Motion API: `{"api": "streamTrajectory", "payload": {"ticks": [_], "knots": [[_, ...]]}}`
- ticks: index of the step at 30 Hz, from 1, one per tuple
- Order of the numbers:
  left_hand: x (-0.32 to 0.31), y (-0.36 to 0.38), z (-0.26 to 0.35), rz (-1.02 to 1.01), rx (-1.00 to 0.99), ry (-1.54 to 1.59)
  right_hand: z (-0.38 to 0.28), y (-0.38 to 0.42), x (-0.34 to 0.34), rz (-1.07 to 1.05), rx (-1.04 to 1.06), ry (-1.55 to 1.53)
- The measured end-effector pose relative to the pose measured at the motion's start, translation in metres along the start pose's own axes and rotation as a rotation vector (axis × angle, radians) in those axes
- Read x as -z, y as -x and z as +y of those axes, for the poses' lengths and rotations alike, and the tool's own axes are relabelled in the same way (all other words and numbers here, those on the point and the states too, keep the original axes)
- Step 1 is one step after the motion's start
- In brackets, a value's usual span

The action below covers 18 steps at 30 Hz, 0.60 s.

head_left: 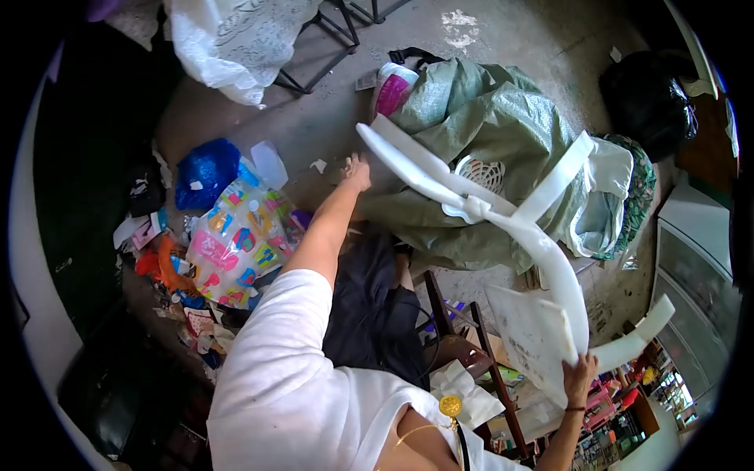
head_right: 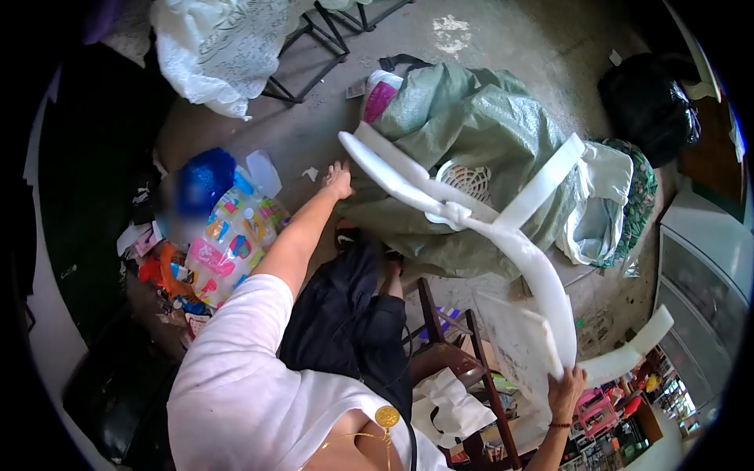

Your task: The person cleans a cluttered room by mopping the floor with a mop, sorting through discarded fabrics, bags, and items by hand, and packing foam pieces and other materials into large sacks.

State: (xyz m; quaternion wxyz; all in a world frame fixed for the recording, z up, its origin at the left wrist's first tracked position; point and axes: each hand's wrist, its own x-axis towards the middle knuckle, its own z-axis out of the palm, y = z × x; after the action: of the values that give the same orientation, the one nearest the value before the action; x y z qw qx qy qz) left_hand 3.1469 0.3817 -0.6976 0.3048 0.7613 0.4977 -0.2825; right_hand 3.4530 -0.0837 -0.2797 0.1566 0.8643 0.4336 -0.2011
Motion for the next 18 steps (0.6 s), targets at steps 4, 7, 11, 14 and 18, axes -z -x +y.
{"api": "streamTrajectory", "payload": {"ticks": [4,7,11,14,18], "knots": [[-0.034,-0.045,0.021,0.041,0.049,-0.082,-0.029,0.001,0.004,0.009,-0.074,0.001],[-0.044,-0.061,0.030,0.293,0.004,0.102,-0.053,-0.009,0.016,-0.077,-0.134,-0.031],[0.031,-0.053,0.044,0.609,-0.184,0.764,-0.066,-0.019,0.022,-0.036,-0.022,-0.085],[0.134,-0.025,0.045,0.827,-0.414,0.900,-0.073,-0.029,0.040,-0.096,0.015,-0.122],[0.295,0.080,0.073,0.834,-0.558,0.806,-0.089,-0.038,0.080,0.142,0.193,-0.149]]}}
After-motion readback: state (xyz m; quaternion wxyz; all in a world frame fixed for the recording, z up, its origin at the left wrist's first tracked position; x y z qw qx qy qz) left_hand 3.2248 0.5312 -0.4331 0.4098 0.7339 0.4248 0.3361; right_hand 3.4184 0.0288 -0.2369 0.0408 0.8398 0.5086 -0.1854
